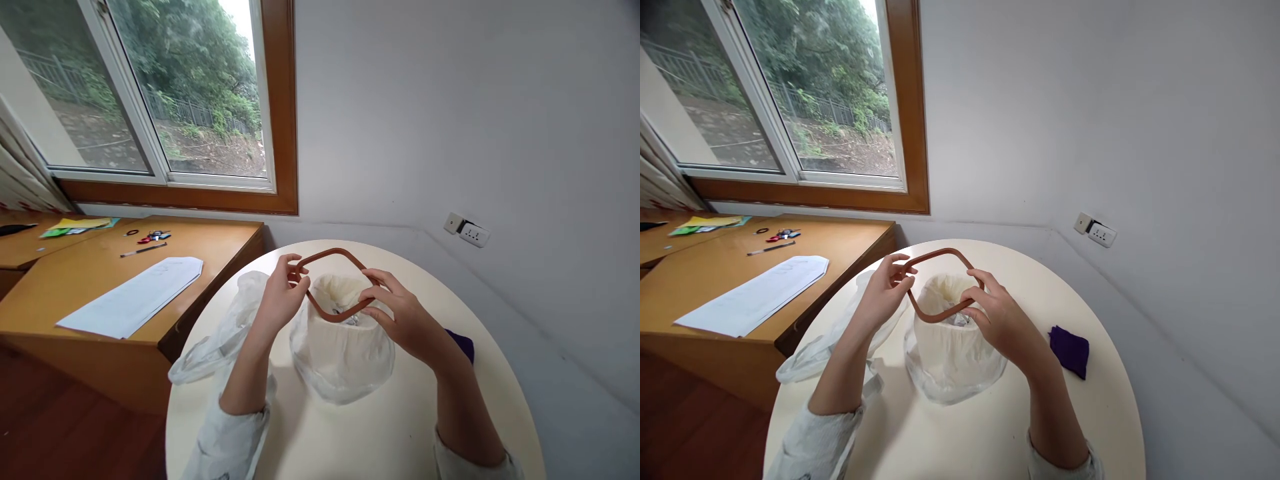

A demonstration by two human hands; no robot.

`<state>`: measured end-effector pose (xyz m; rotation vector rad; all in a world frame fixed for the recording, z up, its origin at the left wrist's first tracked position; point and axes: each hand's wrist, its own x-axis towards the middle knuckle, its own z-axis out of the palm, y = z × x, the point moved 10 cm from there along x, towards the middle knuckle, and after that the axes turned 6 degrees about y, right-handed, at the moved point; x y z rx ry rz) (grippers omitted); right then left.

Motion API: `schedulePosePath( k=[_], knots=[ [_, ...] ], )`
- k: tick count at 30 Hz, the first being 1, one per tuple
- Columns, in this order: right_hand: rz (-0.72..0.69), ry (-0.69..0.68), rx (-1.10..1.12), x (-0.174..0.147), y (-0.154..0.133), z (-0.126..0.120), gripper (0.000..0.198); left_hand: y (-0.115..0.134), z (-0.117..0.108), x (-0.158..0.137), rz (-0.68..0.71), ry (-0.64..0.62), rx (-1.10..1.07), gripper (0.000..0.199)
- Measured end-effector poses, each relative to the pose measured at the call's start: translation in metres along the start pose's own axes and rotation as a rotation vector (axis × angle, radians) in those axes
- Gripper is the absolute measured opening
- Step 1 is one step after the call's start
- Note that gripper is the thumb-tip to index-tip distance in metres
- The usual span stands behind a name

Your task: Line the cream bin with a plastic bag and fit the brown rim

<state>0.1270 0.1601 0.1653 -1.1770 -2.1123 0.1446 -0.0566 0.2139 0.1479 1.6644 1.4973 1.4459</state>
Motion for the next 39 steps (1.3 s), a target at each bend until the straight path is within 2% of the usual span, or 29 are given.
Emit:
schedulePosePath(
  k=[2, 7, 16, 25, 31, 33, 35, 39],
  knots=[
    [0.014, -0.028, 0.030, -0.001, 0.002, 0.001, 0.015, 0.002, 0.002, 0.000, 0.008, -0.016, 0.014, 0.037],
    [0.029, -0.022, -0.011, -0.003, 0.009, -0.005, 0.015, 0.009, 0.007, -0.003, 0.050, -0.117, 0.156, 0.020],
    [0.128, -0.059, -0.032, -0.002, 0.048, 0.007, 0.024, 0.006, 0.022, -0.021, 0.025, -0.449, 0.314, 0.037],
    [0.155, -0.069, -0.011, -0.001, 0.059, 0.012, 0.025, 0.006, 0.035, -0.031, 0.020, -0.595, 0.353, 0.033],
    [0.203, -0.103, -0.029, -0.005, 0.070, 0.018, 0.034, 0.002, 0.043, -0.038, 0.033, -0.689, 0.377, 0.037],
    [0.232, -0.111, -0.033, -0.006, 0.072, 0.018, 0.035, 0.002, 0.044, -0.039, 0.045, -0.699, 0.369, 0.039],
    [0.252, -0.117, -0.035, -0.007, 0.070, 0.017, 0.034, 0.003, 0.042, -0.036, 0.062, -0.652, 0.363, 0.039],
    [0.275, -0.126, -0.037, -0.006, 0.065, 0.016, 0.034, 0.012, 0.028, -0.021, 0.174, -0.411, 0.367, 0.038]
  ],
)
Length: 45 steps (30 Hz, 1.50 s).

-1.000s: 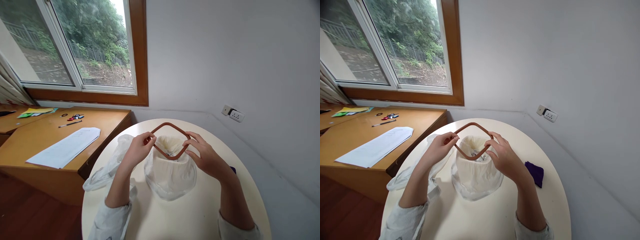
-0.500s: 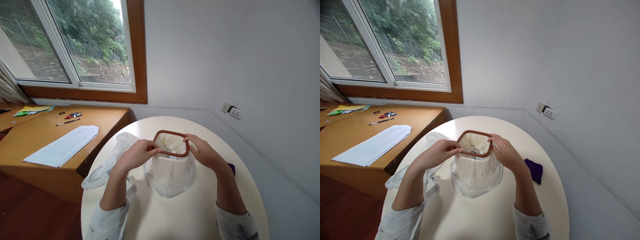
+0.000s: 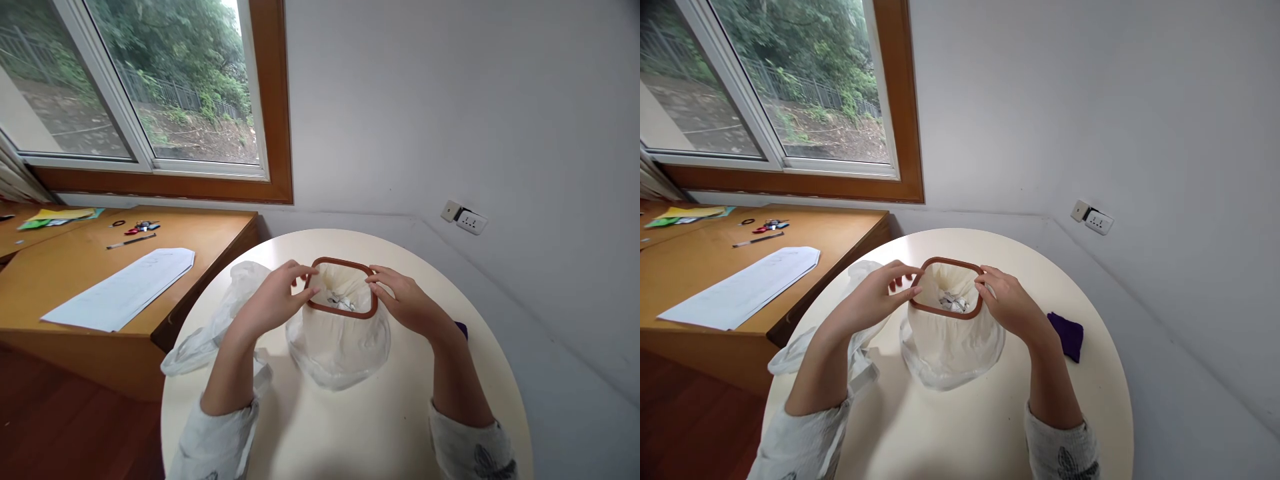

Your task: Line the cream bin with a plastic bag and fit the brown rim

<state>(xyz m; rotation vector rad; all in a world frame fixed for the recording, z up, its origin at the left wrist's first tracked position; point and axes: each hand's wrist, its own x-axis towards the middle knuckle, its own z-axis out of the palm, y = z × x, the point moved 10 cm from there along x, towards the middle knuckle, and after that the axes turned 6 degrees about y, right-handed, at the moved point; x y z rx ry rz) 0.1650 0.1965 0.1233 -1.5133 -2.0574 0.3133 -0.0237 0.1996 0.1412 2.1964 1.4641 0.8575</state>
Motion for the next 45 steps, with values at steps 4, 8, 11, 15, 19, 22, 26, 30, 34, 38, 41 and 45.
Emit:
schedulePosePath(
  k=[4, 8, 11, 15, 19, 22, 26, 30, 34, 38, 41, 45],
  knots=[
    [-0.006, -0.006, -0.003, 0.000, -0.004, 0.002, 0.034, 0.002, 0.010, 0.000, 0.081, -0.055, 0.052, 0.047],
    [-0.051, -0.012, -0.010, 0.000, -0.007, 0.007, 0.038, 0.002, 0.023, -0.005, 0.065, -0.194, 0.028, 0.046],
    [-0.033, -0.043, -0.008, 0.000, -0.003, 0.014, 0.041, 0.006, 0.019, -0.006, 0.068, -0.179, 0.033, 0.042],
    [-0.032, -0.064, -0.015, 0.001, -0.002, 0.021, 0.043, 0.009, 0.019, -0.007, 0.087, -0.191, 0.025, 0.039],
    [-0.072, -0.034, -0.080, 0.002, -0.011, 0.022, 0.043, 0.004, 0.015, -0.006, 0.063, -0.156, 0.024, 0.046],
    [-0.080, -0.014, -0.123, 0.003, -0.016, 0.022, 0.045, 0.001, 0.012, -0.006, 0.038, -0.145, 0.009, 0.046],
    [-0.093, -0.048, -0.138, 0.003, -0.020, 0.029, 0.048, 0.001, 0.011, -0.005, 0.022, -0.146, -0.013, 0.044],
    [-0.067, -0.101, -0.146, 0.004, -0.016, 0.037, 0.050, -0.002, 0.011, -0.004, -0.004, -0.137, -0.025, 0.042],
    [-0.078, -0.097, -0.148, 0.004, -0.016, 0.037, 0.049, -0.001, 0.012, -0.004, -0.002, -0.141, -0.032, 0.039],
    [-0.087, -0.105, -0.167, 0.004, -0.015, 0.038, 0.049, 0.002, 0.013, -0.005, 0.016, -0.160, -0.026, 0.031],
    [-0.095, -0.114, -0.179, 0.004, -0.014, 0.040, 0.050, 0.004, 0.012, -0.004, 0.020, -0.160, -0.036, 0.028],
    [-0.098, -0.110, -0.173, 0.004, -0.014, 0.039, 0.050, 0.006, 0.013, -0.005, 0.015, -0.180, -0.078, 0.025]
  ],
)
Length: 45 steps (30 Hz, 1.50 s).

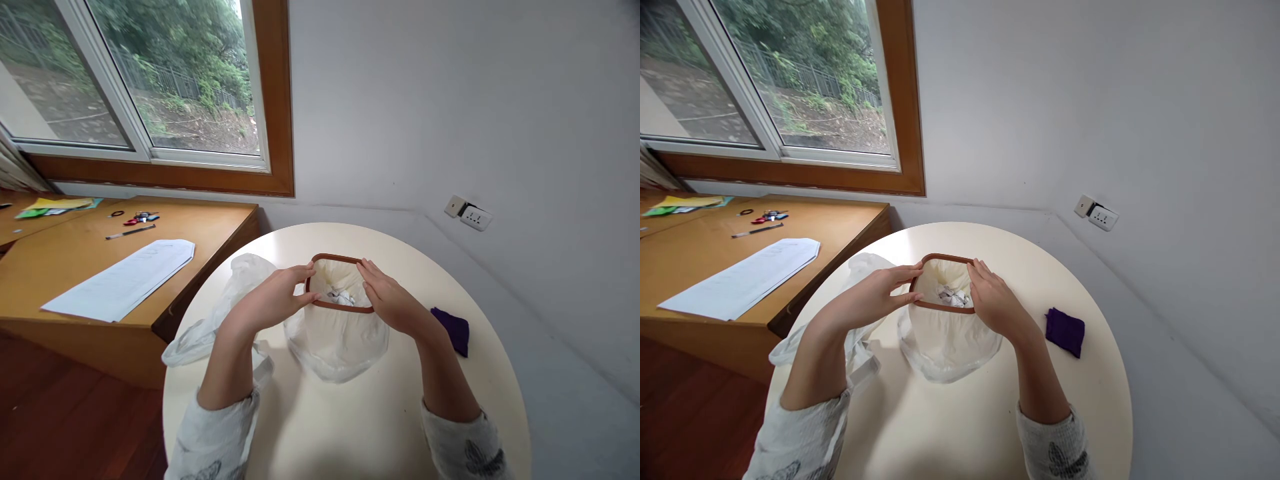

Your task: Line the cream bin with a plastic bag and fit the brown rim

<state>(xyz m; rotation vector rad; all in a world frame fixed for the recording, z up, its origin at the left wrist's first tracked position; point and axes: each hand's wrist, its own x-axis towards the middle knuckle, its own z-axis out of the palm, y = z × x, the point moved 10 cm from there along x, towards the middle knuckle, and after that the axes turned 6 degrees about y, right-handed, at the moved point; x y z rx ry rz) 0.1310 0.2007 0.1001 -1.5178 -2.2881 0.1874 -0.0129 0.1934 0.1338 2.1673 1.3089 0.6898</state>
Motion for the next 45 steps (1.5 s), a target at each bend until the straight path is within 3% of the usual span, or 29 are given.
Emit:
schedulePosePath(
  k=[32, 36, 45],
  knots=[
    [-0.004, 0.003, 0.015, 0.001, 0.001, 0.000, 0.051, -0.007, 0.003, 0.002, 0.007, -0.012, 0.098, 0.017],
    [0.024, 0.044, 0.114, 0.003, 0.007, -0.003, 0.051, -0.009, 0.002, 0.001, -0.005, -0.002, 0.130, 0.023],
    [0.209, 0.323, 0.590, 0.013, 0.049, -0.004, 0.042, -0.005, 0.002, 0.000, -0.042, 0.013, 0.193, 0.024]
  ],
)
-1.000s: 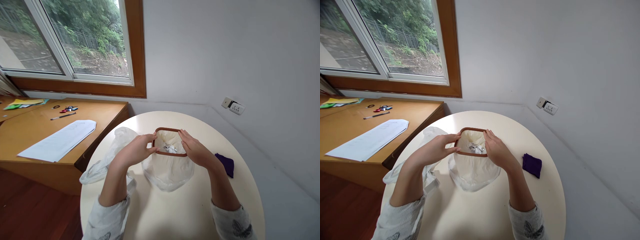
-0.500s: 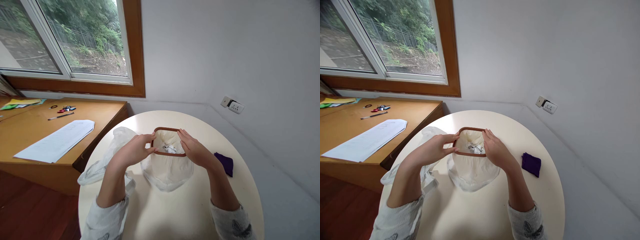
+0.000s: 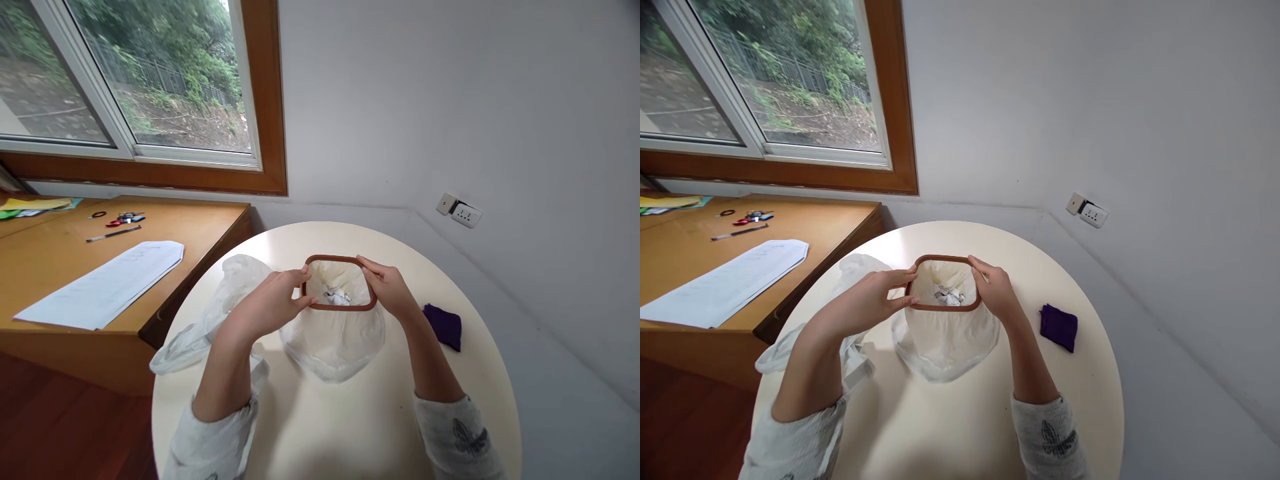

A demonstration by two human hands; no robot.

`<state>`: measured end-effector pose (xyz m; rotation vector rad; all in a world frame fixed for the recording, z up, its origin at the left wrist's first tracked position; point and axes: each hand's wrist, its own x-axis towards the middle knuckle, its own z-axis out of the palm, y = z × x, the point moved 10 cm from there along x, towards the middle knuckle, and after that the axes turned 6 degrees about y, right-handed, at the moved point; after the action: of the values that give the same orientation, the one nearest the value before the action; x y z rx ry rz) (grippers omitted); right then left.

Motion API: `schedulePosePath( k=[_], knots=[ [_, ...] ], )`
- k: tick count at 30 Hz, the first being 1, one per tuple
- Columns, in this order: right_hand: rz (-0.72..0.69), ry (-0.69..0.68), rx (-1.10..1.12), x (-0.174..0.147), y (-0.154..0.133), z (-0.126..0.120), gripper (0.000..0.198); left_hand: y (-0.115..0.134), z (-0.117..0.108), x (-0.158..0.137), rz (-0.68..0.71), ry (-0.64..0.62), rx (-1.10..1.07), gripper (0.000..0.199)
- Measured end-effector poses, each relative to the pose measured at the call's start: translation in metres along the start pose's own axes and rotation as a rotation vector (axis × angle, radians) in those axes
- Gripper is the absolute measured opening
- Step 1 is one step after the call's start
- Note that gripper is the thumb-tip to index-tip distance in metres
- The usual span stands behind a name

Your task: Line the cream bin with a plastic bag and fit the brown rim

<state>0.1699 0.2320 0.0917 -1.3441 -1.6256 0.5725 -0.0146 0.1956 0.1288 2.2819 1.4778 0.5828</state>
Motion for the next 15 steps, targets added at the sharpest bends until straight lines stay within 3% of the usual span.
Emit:
schedulePosePath(
  k=[5, 11, 15],
  knots=[
    [0.048, 0.099, 0.187, -0.001, 0.011, -0.002, 0.038, -0.004, 0.000, 0.003, -0.044, 0.044, -0.020, 0.023],
    [0.127, 0.218, 0.352, 0.000, 0.029, -0.004, 0.035, -0.022, -0.010, 0.012, -0.174, 0.287, 0.008, 0.041],
    [0.157, 0.162, 0.353, 0.000, 0.031, 0.001, 0.038, -0.027, 0.002, 0.020, -0.194, 0.219, 0.054, 0.032]
  ],
)
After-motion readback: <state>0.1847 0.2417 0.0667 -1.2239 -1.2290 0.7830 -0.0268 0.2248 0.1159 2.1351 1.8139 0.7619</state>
